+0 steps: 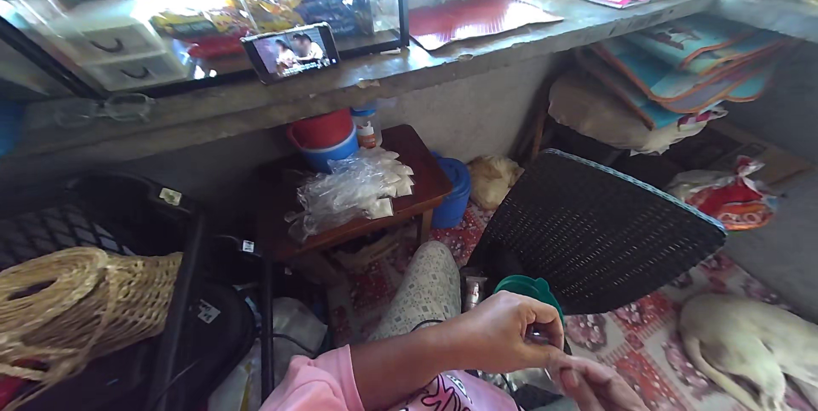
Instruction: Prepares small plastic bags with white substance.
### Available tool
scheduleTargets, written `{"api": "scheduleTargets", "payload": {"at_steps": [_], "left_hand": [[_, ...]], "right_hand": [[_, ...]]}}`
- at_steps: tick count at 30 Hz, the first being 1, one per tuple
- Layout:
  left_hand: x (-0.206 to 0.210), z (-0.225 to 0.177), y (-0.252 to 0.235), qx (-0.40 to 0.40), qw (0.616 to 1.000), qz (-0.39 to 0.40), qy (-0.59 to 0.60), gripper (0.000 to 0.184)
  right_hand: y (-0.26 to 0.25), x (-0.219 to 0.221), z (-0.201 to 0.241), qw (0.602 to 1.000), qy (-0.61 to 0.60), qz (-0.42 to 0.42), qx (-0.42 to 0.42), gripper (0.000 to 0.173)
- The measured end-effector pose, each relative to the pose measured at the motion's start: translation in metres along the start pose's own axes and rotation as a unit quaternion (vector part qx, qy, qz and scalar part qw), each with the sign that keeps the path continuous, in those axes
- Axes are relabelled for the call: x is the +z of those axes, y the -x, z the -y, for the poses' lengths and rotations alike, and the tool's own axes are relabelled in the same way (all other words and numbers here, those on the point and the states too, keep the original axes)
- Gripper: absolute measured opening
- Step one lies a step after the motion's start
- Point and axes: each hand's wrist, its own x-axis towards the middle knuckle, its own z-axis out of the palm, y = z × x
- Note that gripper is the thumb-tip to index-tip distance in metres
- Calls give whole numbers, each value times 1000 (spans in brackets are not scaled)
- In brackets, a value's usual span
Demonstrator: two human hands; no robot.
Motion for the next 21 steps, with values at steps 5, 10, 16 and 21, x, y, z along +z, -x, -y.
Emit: {"api": "scheduleTargets", "payload": {"at_steps": [5, 10, 16, 21], "left_hand": [[2, 0, 0, 2, 1000, 5, -5, 17], [4, -2, -1, -15, 1000, 24, 3, 17], [9, -6, -3, -30, 997, 39, 61, 13], [13, -6, -6, -28, 997, 4, 67, 13]], "right_hand": [[3, -1, 6, 1000, 22, -4, 7, 13], [6, 1, 12, 1000, 9, -14, 13, 9], [1, 5, 5, 994, 64, -70, -49, 21], [0, -1, 11, 997, 41, -51, -46, 13]]}}
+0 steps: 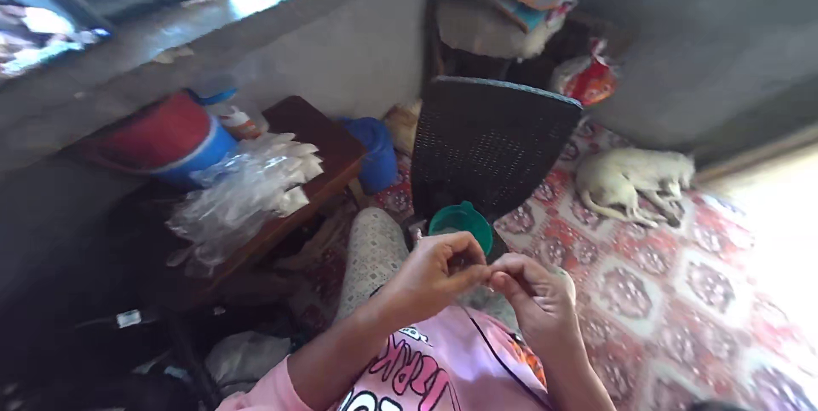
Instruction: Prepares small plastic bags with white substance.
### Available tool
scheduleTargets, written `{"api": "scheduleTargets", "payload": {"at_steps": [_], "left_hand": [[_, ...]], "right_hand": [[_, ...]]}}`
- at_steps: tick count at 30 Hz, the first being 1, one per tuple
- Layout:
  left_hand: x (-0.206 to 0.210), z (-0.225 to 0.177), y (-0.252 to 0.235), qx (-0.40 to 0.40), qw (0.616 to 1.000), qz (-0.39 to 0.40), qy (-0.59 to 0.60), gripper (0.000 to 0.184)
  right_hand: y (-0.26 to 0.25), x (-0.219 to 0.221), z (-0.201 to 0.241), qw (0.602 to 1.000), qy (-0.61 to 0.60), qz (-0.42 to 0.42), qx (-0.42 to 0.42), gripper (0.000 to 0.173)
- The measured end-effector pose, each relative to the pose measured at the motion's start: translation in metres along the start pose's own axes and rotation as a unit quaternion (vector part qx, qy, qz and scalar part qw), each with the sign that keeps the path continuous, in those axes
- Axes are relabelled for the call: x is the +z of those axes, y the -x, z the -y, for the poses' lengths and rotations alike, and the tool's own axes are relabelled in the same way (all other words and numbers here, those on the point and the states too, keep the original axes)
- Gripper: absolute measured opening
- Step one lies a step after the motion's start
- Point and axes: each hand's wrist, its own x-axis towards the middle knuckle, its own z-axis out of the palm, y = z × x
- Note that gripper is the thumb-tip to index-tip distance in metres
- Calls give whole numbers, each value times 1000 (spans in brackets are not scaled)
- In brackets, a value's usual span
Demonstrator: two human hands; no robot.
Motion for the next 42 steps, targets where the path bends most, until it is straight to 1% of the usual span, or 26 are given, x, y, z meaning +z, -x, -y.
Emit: {"api": "scheduleTargets", "payload": {"at_steps": [3, 5, 8, 12, 14, 16, 18, 20, 22, 24, 28, 32, 33, 35, 36, 37, 39, 40, 41, 42], "left_hand": [[1, 3, -1, 2, 1000, -8, 2, 14], [3, 2, -2, -9, 1000, 3, 10, 13], [7, 2, -2, -24, 999, 22, 25, 12], [13, 6, -3, -35, 998, 43, 29, 12], [15, 8, -3, -36, 998, 46, 29, 12], [15, 8, -4, -29, 999, 35, 25, 12], [12, 9, -4, -22, 1000, 15, 15, 12], [11, 9, -5, -23, 1000, 5, 12, 11], [11, 9, -5, -30, 999, 8, 15, 12], [11, 8, -5, -49, 998, 28, 15, 16], [12, 9, -4, -102, 991, 81, 38, 24], [18, 10, -2, -95, 987, 102, 75, 16], [19, 10, -2, -91, 988, 103, 76, 14], [21, 12, -2, -80, 989, 99, 76, 12], [20, 12, -2, -72, 991, 90, 73, 12], [19, 13, -3, -64, 993, 76, 69, 11], [13, 14, -4, -55, 995, 46, 64, 12], [11, 14, -4, -52, 996, 30, 62, 13], [8, 14, -4, -51, 997, 15, 61, 13], [6, 14, -3, -50, 997, 2, 60, 13]], "right_hand": [[3, -1, 2, 999, -28, -12, 27, 10], [5, -2, -1, 999, -45, -19, 19, 9], [6, -2, -7, 999, -46, -22, 5, 15], [8, 0, -11, 998, -55, -28, 0, 30], [8, 0, -12, 998, -59, -32, 0, 33], [7, -2, -12, 999, -41, -31, 10, 29], [7, -5, -8, 999, -28, -20, 35, 18], [7, -5, -6, 997, -47, -22, 49, 13], [7, -4, -7, 997, -64, -35, 40, 10], [7, -6, -11, 997, -62, -44, 19, 13], [7, -6, -14, 998, -34, -61, -3, 25], [8, -3, -18, 995, -27, -94, -5, 30], [8, -2, -18, 994, -41, -104, -2, 30], [8, 0, -19, 987, -115, -106, 23, 31], [7, -1, -19, 981, -158, -97, 50, 29], [6, -2, -18, 974, -196, -78, 83, 32], [5, -10, -17, 956, -260, -33, 134, 55], [5, -14, -18, 950, -278, -26, 141, 61], [6, -17, -19, 948, -282, -27, 143, 61], [6, -19, -18, 949, -278, -30, 144, 55]]}}
